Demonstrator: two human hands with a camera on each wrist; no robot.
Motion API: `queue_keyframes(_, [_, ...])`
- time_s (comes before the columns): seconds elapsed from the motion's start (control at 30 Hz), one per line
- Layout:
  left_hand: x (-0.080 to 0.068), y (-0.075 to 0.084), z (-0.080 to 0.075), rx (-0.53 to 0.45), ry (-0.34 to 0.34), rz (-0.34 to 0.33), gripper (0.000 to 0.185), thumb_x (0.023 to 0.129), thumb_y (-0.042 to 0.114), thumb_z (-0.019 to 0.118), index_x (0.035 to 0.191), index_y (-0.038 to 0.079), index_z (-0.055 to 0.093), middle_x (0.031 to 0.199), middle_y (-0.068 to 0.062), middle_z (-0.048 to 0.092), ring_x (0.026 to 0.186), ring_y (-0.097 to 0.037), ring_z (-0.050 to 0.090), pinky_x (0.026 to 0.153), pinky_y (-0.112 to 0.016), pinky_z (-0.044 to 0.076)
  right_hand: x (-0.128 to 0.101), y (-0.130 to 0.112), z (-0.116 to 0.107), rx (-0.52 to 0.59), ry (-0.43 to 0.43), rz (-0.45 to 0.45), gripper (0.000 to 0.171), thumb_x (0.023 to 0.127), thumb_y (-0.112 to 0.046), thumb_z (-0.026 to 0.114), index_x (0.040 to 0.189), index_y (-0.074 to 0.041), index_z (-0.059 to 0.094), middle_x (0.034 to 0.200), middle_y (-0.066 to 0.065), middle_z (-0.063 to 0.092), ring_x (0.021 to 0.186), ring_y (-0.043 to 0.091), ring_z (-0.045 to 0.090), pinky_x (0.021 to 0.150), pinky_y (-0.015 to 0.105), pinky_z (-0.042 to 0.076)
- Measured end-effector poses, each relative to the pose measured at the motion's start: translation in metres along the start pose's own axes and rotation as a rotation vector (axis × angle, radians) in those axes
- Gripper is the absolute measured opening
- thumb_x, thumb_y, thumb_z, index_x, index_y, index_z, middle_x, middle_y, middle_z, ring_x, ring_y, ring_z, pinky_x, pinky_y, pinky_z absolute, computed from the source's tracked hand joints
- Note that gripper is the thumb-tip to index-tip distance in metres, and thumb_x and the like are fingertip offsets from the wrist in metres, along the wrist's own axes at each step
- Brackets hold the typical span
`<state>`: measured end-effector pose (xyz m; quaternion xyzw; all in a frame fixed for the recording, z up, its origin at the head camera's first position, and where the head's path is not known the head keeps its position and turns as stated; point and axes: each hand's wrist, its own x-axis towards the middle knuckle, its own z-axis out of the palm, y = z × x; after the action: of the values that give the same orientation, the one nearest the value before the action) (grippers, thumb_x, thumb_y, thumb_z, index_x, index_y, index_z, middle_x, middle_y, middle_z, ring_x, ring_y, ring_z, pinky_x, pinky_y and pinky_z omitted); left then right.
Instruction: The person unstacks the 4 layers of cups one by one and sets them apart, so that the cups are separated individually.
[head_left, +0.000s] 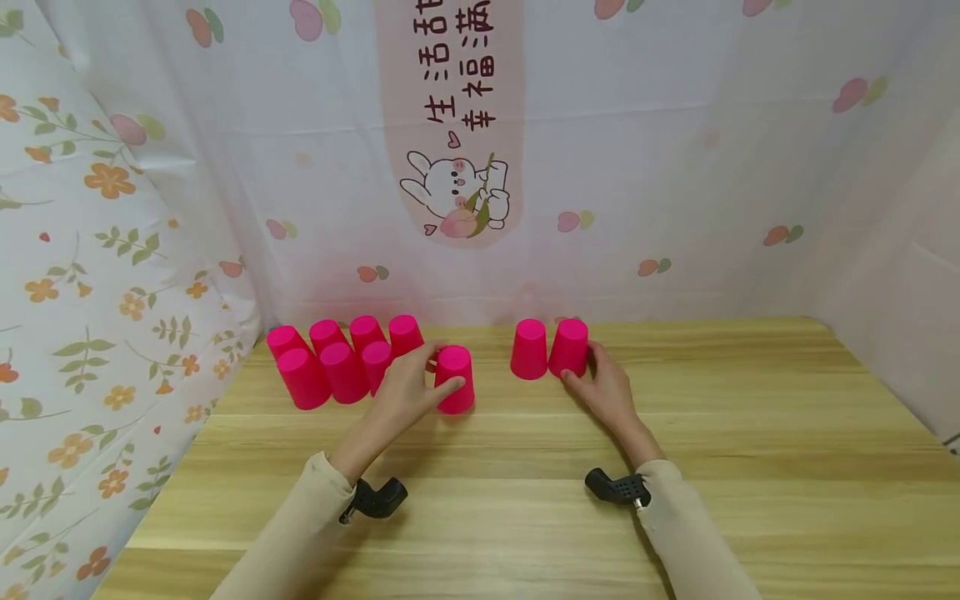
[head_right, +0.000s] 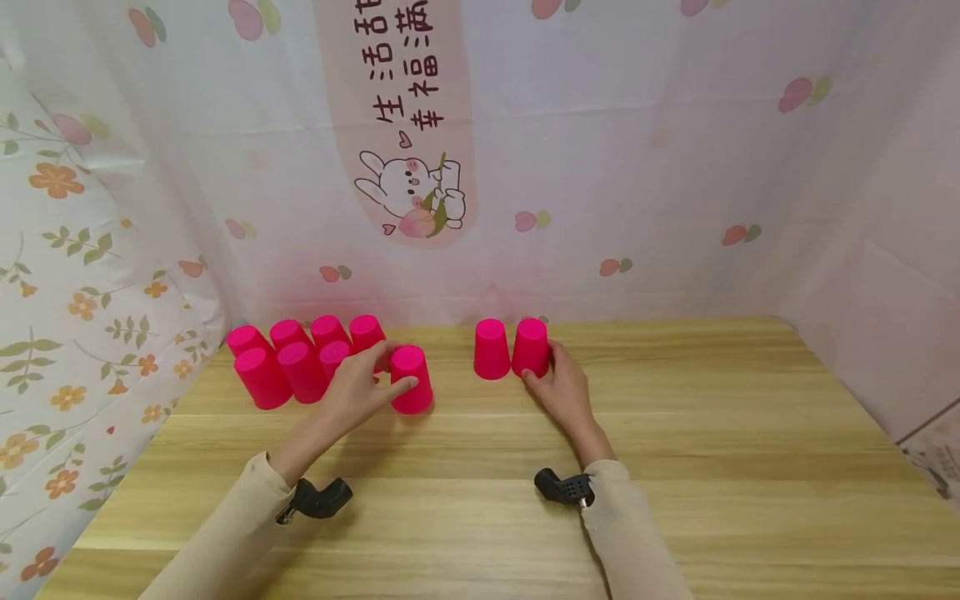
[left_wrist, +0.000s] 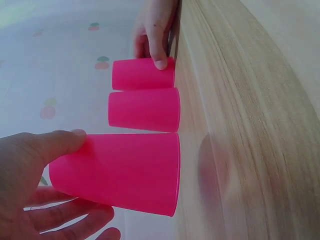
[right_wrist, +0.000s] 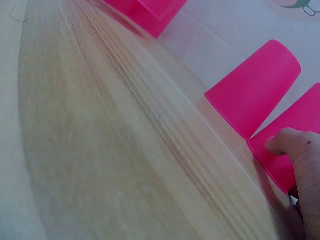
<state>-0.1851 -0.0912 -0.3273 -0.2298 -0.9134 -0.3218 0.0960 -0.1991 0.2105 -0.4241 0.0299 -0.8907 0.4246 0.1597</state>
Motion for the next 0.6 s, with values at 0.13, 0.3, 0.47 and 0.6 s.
queue_keyframes(0.13, [-0.006, -0.002, -0.005, -0.012, 0.018, 0.019, 0.05, 0.075, 0.021, 0.079, 0.117, 0.003, 0.058, 0.097, -0.005, 0.065, 0.083, -0.024, 0.06, 0.069, -0.032, 0.051, -0.001, 0.0, 0.001, 0.004, 0.0, 0.004, 0.062, 0.082, -0.018, 0.068, 0.131, 0.008, 0.041, 0.128, 0.027, 0.049, 0.117, 0.04, 0.048, 0.096, 0.048, 0.04])
queue_keyframes(0.3, [-0.015, -0.006, -0.015, -0.015, 0.027, 0.0, 0.053, 0.073, 0.02, 0.08, 0.118, 0.003, 0.057, 0.086, -0.004, 0.063, 0.068, -0.019, 0.053, 0.059, -0.029, 0.046, -0.001, 0.001, -0.001, -0.003, -0.003, 0.002, 0.062, 0.082, -0.018, 0.068, 0.131, 0.007, 0.04, 0.129, 0.026, 0.049, 0.118, 0.039, 0.047, 0.097, 0.048, 0.039])
queue_keyframes(0.47, [-0.029, -0.014, -0.027, 0.04, 0.041, -0.008, 0.055, 0.073, 0.022, 0.08, 0.118, 0.002, 0.057, 0.088, -0.005, 0.064, 0.069, -0.018, 0.055, 0.06, -0.03, 0.048, -0.001, 0.001, -0.002, -0.003, 0.002, -0.005, 0.061, 0.082, -0.017, 0.069, 0.13, 0.008, 0.041, 0.128, 0.027, 0.049, 0.117, 0.04, 0.048, 0.096, 0.048, 0.04])
queue_keyframes(0.6, [-0.045, -0.024, -0.042, 0.063, 0.072, 0.009, 0.053, 0.071, 0.019, 0.081, 0.115, 0.001, 0.058, 0.093, -0.008, 0.066, 0.072, -0.023, 0.059, 0.062, -0.033, 0.051, 0.0, 0.002, -0.001, -0.005, 0.005, -0.009, 0.062, 0.081, -0.018, 0.069, 0.131, 0.007, 0.041, 0.128, 0.027, 0.049, 0.117, 0.04, 0.048, 0.096, 0.049, 0.04])
